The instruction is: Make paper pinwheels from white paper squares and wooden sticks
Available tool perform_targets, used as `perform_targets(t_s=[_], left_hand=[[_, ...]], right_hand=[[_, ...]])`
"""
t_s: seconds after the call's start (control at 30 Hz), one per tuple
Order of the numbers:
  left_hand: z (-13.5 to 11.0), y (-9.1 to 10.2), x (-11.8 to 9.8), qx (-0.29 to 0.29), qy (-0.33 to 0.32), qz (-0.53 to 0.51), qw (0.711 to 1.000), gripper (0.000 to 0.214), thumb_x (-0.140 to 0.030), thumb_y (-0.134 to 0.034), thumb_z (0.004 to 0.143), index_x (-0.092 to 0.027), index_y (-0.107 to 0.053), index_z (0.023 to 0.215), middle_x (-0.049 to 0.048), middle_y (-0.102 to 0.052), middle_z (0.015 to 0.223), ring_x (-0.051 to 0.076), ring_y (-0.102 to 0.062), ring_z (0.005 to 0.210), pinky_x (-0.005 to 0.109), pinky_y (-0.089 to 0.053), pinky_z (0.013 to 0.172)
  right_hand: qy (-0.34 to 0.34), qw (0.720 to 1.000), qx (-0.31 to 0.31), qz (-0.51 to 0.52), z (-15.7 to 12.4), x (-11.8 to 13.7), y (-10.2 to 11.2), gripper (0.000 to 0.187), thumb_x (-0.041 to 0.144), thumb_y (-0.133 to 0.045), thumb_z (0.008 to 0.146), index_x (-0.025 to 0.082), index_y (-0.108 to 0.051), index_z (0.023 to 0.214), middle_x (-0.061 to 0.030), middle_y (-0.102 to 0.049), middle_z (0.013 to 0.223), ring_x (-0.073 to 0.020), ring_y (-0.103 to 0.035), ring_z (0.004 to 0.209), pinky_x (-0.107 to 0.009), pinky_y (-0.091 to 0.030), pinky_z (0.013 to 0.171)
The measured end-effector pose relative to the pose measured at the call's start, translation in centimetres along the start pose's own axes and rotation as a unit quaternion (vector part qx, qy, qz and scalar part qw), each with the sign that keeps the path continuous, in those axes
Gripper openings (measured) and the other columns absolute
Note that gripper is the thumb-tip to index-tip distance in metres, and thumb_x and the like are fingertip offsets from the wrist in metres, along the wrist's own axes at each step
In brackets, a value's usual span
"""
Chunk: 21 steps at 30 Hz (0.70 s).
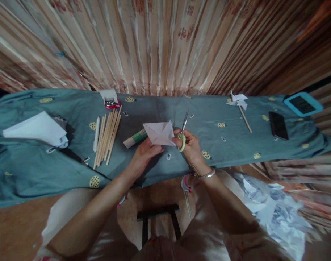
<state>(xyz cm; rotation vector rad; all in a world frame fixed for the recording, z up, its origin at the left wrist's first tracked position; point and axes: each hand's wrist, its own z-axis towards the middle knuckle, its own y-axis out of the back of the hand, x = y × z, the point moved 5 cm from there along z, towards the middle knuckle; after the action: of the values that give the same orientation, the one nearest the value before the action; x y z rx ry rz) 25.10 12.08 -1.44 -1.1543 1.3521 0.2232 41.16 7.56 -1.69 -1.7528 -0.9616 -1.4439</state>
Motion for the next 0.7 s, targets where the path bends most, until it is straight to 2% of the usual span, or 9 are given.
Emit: perform_targets(t_s=[0.17,0.27,0.47,0.7], left_hand=[[0.0,0.3,0.4,-0.109,-0.012,0.068,0.992,0.046,-0.039,-0.085,0.062,-0.017,-0.068,0.099,0.0095,-0.075,0.107,0.029,-0.064,0.115,0.042,-0.046,0.103],[0.1,1.0,0.6,-0.149,-0.025,0.082,0.985,0.042,-0.036,-0.082,0.062,-0.018,-0.068,0.098,0.0081,-0.076,0.103,0.027,-0.066,0.11,0.041,-0.046,0.103],[0.4,1.9,0.7,-0.174,-0.028,0.086,0.981,0.033,-0.026,-0.079,0.057,-0.018,-0.069,0.088,0.0058,-0.075,0.095,0.025,-0.068,0.096,0.039,-0.05,0.096],[0.9,1.1,-0.9,-0.134,-0.05,0.088,0.986,0.024,-0.03,-0.077,0.061,-0.017,-0.07,0.081,0.0041,-0.075,0.089,0.023,-0.067,0.095,0.037,-0.048,0.098]], right_hand=[[-0.023,0.999,0.02,0.017,-0.6,-0.2,-1.2,0.039,0.038,-0.081,0.055,0.022,-0.061,0.084,0.0089,-0.05,0.059,-0.0077,-0.041,0.054,-0.022,-0.035,0.052],[-0.029,0.999,0.024,0.021,-0.8,-0.3,-1.7,0.041,0.038,-0.083,0.053,0.022,-0.061,0.083,0.0088,-0.052,0.059,-0.0079,-0.042,0.053,-0.022,-0.035,0.051],[-0.046,0.998,0.022,0.044,-0.8,-0.7,-1.9,0.043,0.038,-0.085,0.051,0.021,-0.06,0.081,0.0089,-0.054,0.059,-0.0072,-0.042,0.053,-0.022,-0.034,0.051],[-0.038,0.997,0.057,0.043,-1.0,-0.9,-2.1,0.045,0.043,-0.089,0.051,0.021,-0.057,0.073,0.0077,-0.056,0.057,-0.0076,-0.046,0.053,-0.022,-0.039,0.052]])
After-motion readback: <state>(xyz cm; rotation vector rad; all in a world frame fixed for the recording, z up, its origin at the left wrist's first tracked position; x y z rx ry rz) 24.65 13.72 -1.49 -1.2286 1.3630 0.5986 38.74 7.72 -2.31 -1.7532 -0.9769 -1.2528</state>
